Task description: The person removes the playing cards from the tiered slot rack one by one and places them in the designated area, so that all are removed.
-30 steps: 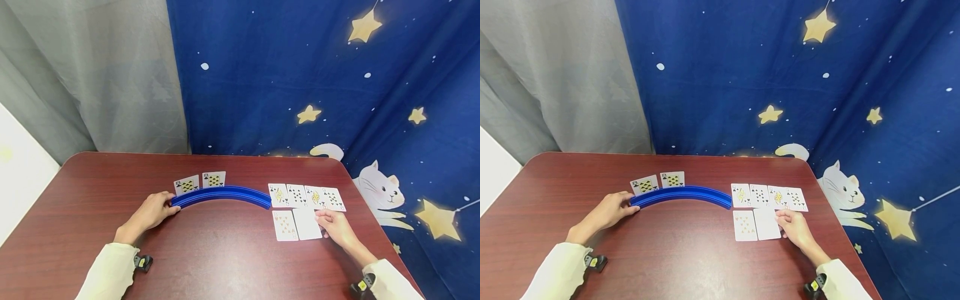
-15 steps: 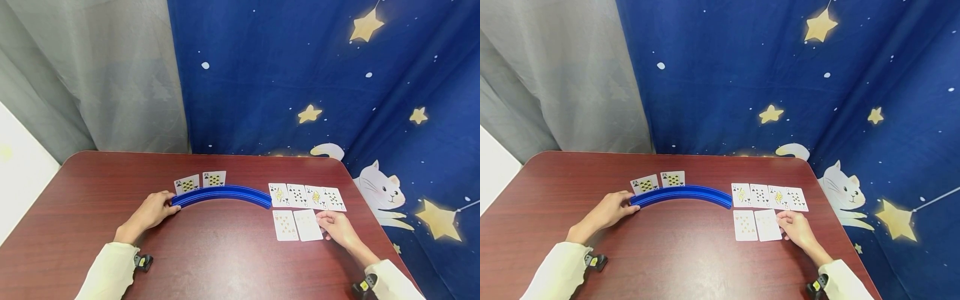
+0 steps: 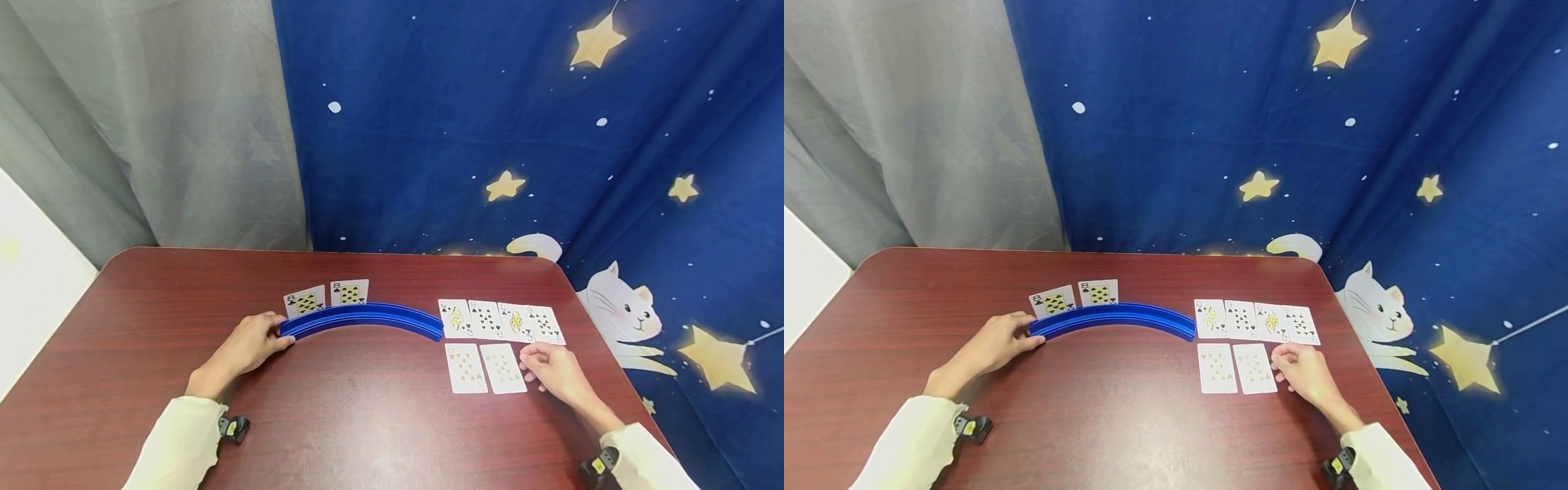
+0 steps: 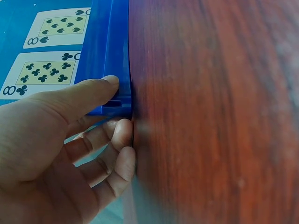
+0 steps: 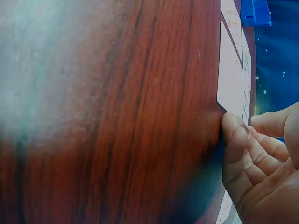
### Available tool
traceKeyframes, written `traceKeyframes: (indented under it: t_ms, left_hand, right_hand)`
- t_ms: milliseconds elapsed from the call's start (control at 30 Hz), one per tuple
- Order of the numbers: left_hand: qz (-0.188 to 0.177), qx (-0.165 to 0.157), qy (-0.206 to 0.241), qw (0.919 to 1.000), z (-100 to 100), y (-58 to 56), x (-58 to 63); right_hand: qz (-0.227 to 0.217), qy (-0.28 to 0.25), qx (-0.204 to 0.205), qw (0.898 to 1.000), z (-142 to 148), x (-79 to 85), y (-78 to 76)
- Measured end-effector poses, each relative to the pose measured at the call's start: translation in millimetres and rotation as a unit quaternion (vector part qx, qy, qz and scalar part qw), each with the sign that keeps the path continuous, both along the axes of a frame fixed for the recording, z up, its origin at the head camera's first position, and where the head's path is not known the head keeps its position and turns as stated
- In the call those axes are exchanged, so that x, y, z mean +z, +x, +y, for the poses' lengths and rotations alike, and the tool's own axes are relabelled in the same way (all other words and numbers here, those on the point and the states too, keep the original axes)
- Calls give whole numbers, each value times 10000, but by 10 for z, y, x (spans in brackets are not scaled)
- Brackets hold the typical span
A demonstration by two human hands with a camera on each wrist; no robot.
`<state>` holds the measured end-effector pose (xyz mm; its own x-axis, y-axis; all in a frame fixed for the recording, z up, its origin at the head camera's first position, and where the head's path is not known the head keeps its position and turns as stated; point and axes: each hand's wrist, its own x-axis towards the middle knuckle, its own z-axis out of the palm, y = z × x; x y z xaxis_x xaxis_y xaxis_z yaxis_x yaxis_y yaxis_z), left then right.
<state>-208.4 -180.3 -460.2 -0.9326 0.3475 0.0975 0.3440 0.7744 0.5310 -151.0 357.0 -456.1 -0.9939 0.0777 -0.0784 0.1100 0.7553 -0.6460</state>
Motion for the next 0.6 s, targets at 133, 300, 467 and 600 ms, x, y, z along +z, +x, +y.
traceKeyframes:
  t_ms: [133, 300, 467, 600]
  left_hand:
    - [-87, 1, -15, 10000, 14, -6, 4]
    - [-102, 6, -45, 9999, 15, -8, 2]
    - [-106, 40, -40, 9999, 4, -3, 2]
    - [-123, 51, -60, 9999, 4, 1, 7]
  right_hand:
    - [192, 51, -63, 9998, 13, 18, -27]
    - [465, 118, -169, 9987, -26, 69, -103]
    - [653, -111, -210, 9976, -165, 141, -199]
    - [648, -434, -228, 9967, -331, 163, -264]
